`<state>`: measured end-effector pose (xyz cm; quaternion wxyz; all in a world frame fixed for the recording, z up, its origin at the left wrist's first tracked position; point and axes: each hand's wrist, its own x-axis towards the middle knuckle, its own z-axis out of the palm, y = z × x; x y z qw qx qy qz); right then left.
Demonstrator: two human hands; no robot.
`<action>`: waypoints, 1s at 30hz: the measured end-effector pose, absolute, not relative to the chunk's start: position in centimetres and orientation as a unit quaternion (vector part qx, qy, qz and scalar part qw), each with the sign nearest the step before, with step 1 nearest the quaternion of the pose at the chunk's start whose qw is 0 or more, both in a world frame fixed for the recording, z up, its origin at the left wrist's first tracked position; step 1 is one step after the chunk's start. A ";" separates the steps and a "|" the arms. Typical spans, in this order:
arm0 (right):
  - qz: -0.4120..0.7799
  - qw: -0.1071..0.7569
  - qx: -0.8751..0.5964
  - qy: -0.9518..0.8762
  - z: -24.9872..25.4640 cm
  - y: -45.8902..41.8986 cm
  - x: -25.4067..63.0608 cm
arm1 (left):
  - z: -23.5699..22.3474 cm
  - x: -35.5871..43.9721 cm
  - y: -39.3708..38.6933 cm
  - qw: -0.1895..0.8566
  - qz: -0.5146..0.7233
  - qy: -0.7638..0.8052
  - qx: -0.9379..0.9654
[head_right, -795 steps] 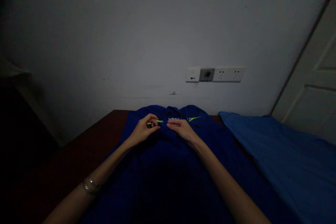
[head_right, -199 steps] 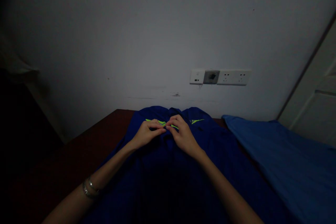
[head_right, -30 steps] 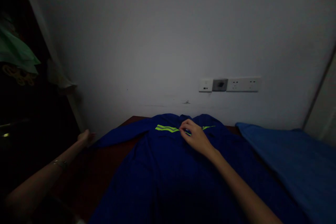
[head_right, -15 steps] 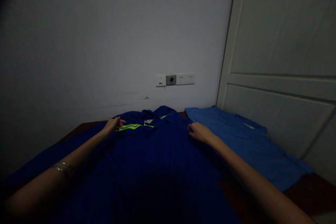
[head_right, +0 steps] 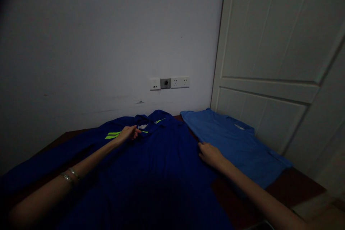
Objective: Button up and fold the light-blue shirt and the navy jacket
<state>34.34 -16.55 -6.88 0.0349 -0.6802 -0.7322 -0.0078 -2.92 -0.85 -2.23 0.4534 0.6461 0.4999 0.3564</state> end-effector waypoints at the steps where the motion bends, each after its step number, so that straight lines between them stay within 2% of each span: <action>1: -0.008 0.030 -0.686 -0.727 -6.8 -16.4 34.1 | -2.3 -3.1 -0.9 0.454 0.358 0.499 0.645; 7: 0.010 0.032 -0.702 -0.711 -7.2 -15.1 34.1 | -2.6 -4.7 -1.2 0.464 0.363 0.509 0.627; 11: 0.030 0.105 -0.676 -0.728 -6.1 -14.0 34.7 | -2.4 -5.6 -1.2 0.466 0.376 0.503 0.623; 16: 0.021 0.181 -0.640 -0.747 -1.1 -12.6 34.5 | -1.5 -5.6 -1.1 0.457 0.383 0.499 0.629; 24: -0.136 0.153 -0.621 -0.756 7.1 -10.6 30.7 | 0.1 -3.4 -2.6 0.428 0.400 0.473 0.658; 30: -0.114 0.196 -0.580 -0.782 10.9 -9.0 26.6 | 1.2 -0.4 -5.3 0.333 0.416 0.422 0.733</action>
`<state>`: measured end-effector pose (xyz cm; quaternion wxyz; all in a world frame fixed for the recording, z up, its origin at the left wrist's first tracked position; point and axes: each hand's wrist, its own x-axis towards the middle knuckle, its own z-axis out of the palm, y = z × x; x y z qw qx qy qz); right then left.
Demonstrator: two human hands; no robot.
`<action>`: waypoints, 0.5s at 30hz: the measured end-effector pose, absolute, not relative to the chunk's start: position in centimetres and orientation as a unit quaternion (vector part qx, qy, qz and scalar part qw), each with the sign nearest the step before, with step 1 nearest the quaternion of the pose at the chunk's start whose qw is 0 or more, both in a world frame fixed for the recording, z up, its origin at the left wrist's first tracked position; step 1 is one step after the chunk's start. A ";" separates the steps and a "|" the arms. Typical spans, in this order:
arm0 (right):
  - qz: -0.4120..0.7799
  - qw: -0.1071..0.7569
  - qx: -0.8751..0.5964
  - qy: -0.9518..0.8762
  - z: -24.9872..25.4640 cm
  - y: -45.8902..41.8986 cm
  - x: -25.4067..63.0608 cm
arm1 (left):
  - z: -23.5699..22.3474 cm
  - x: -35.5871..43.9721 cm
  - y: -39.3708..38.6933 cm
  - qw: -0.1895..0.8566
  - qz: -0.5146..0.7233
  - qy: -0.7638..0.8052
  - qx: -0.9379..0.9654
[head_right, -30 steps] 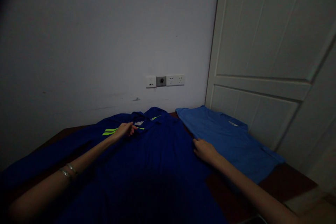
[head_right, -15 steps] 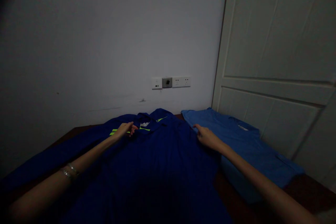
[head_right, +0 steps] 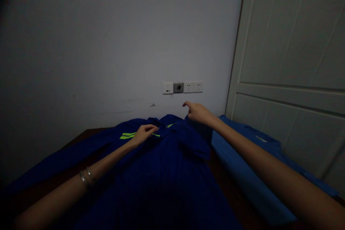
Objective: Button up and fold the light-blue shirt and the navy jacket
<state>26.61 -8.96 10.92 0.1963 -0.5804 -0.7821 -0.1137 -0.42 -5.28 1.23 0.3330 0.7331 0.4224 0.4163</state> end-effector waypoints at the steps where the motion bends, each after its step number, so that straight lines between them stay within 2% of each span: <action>1: -0.107 0.209 -0.576 -0.783 11.3 -8.8 26.0 | 1.4 0.1 -5.8 0.351 0.419 0.414 0.728; 6: -0.094 0.273 -0.556 -0.780 11.9 -8.4 23.1 | 1.8 2.2 -9.1 0.571 0.358 0.416 0.611; 9: -0.064 0.307 -0.550 -0.774 10.9 -8.4 21.6 | 1.3 3.0 -10.9 0.664 0.298 0.386 0.567; 12: -0.010 0.340 -0.550 -0.763 9.7 -8.2 20.6 | 0.6 3.7 -12.3 0.710 0.298 0.375 0.517; 15: 0.024 0.365 -0.550 -0.751 8.5 -7.9 20.6 | 0.3 4.0 -13.0 0.708 0.363 0.396 0.459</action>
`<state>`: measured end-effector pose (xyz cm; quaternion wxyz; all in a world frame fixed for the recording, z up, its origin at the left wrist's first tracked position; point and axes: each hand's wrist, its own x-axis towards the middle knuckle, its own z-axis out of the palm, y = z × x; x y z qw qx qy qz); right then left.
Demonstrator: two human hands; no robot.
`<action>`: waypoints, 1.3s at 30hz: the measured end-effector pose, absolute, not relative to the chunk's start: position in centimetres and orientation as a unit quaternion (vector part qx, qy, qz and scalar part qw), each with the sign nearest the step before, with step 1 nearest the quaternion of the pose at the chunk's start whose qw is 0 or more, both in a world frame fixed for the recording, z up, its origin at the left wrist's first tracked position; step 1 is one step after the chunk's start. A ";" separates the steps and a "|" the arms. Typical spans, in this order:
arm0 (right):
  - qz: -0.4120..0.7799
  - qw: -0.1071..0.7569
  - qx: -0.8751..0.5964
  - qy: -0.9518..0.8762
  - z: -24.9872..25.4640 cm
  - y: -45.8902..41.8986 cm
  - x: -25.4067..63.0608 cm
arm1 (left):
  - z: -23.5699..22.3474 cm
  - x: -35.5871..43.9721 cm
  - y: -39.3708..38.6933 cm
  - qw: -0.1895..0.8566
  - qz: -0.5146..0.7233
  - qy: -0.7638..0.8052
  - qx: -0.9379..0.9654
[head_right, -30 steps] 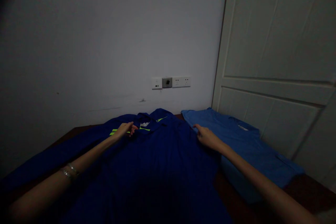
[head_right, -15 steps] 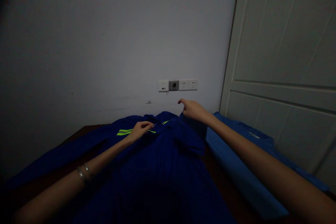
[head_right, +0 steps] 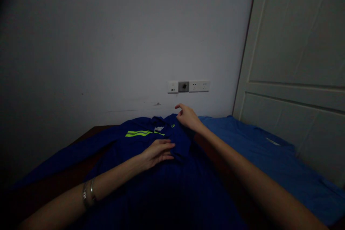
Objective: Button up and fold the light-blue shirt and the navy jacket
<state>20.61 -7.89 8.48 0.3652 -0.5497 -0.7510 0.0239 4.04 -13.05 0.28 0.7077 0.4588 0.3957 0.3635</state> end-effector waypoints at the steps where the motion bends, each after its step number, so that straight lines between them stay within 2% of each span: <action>1: 0.031 0.368 -0.550 -0.750 8.1 -7.8 20.8 | 0.4 4.0 -13.1 0.701 0.381 0.404 0.446; 5: 0.027 0.367 -0.531 -0.763 6.9 -8.9 22.0 | 1.3 3.2 -12.6 0.680 0.423 0.414 0.433; 12: 0.018 0.419 -0.353 -0.837 3.8 -16.2 20.0 | 3.0 2.3 -12.0 0.687 0.473 0.382 0.399; 18: -0.077 0.441 -0.411 -0.794 -0.9 -17.6 17.9 | 2.5 3.3 -12.2 0.692 0.502 0.377 0.358; 22: 0.002 0.460 -0.407 -0.789 -0.1 -16.4 19.2 | 2.5 3.1 -12.5 0.676 0.491 0.398 0.379; 25: 0.081 0.451 -0.401 -0.793 2.1 -15.4 20.8 | 2.7 2.4 -12.3 0.651 0.435 0.446 0.434; 29: 0.130 0.409 -0.408 -0.806 5.0 -14.1 22.4 | 2.7 1.8 -11.1 0.610 0.366 0.487 0.507; 34: 0.177 0.278 -0.393 -0.858 8.0 -12.8 22.8 | 3.4 1.7 -11.3 0.388 0.447 0.415 0.691; 39: 0.200 0.136 -0.376 -0.894 10.2 -12.1 21.4 | 3.8 2.6 -14.3 0.292 0.427 0.338 0.786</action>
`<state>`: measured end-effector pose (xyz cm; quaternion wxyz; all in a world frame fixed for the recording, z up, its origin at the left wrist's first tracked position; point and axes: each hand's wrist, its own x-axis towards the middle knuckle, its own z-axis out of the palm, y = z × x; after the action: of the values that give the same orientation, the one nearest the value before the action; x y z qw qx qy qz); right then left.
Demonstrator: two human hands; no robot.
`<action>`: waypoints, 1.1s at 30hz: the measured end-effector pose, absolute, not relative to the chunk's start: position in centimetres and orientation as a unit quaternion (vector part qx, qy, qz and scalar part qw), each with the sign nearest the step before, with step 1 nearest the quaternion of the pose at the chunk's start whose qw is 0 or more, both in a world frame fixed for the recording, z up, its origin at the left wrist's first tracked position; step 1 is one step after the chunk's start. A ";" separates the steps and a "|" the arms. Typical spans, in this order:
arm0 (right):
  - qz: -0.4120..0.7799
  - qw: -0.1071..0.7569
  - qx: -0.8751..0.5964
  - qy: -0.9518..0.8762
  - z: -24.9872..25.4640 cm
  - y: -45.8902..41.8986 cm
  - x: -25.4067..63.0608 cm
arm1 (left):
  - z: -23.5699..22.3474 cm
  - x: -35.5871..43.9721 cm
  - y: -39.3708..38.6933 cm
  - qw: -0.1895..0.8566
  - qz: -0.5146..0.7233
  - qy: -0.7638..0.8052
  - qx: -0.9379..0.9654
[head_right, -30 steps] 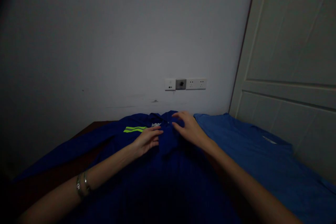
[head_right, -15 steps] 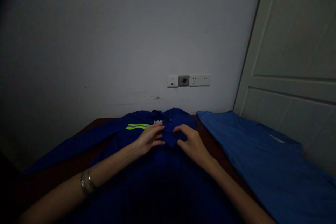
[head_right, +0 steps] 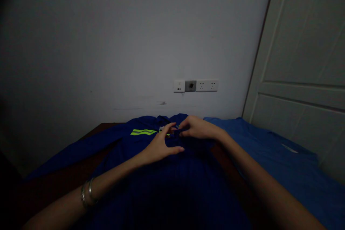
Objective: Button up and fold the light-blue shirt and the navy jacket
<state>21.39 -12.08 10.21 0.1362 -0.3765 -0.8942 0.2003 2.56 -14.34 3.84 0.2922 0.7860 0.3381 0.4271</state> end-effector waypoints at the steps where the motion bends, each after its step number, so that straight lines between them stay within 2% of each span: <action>1: 0.200 0.115 -0.372 -0.899 10.5 -11.9 21.1 | 3.7 2.8 -14.7 0.280 0.432 0.349 0.783; 3: 0.207 0.074 -0.360 -0.907 10.8 -11.5 20.7 | 3.1 3.0 -14.9 0.269 0.447 0.373 0.768; 5: 0.224 0.046 -0.346 -0.910 10.8 -11.1 20.6 | 2.4 3.1 -14.5 0.300 0.461 0.375 0.746; 11: 0.324 0.074 -0.337 -0.881 10.4 -10.1 21.8 | 1.6 2.7 -13.9 0.593 0.437 0.325 0.593; 17: 0.363 0.082 -0.342 -0.863 8.8 -10.6 21.9 | 1.2 2.6 -13.9 0.684 0.398 0.325 0.518; 24: 0.238 0.170 -0.342 -0.893 5.8 -11.1 21.1 | -0.4 2.2 -12.9 0.724 0.377 0.337 0.469; 30: 0.022 0.267 -0.345 -0.899 4.1 -13.2 20.6 | -1.2 2.0 -12.8 0.725 0.391 0.368 0.432; 33: -0.034 0.321 -0.332 -0.886 2.5 -15.1 19.7 | -1.3 2.0 -12.9 0.731 0.419 0.360 0.401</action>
<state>19.71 -15.08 2.47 0.3215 -0.3318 -0.8862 -0.0340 1.97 -12.94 -1.28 0.7312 0.4006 0.3602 0.4186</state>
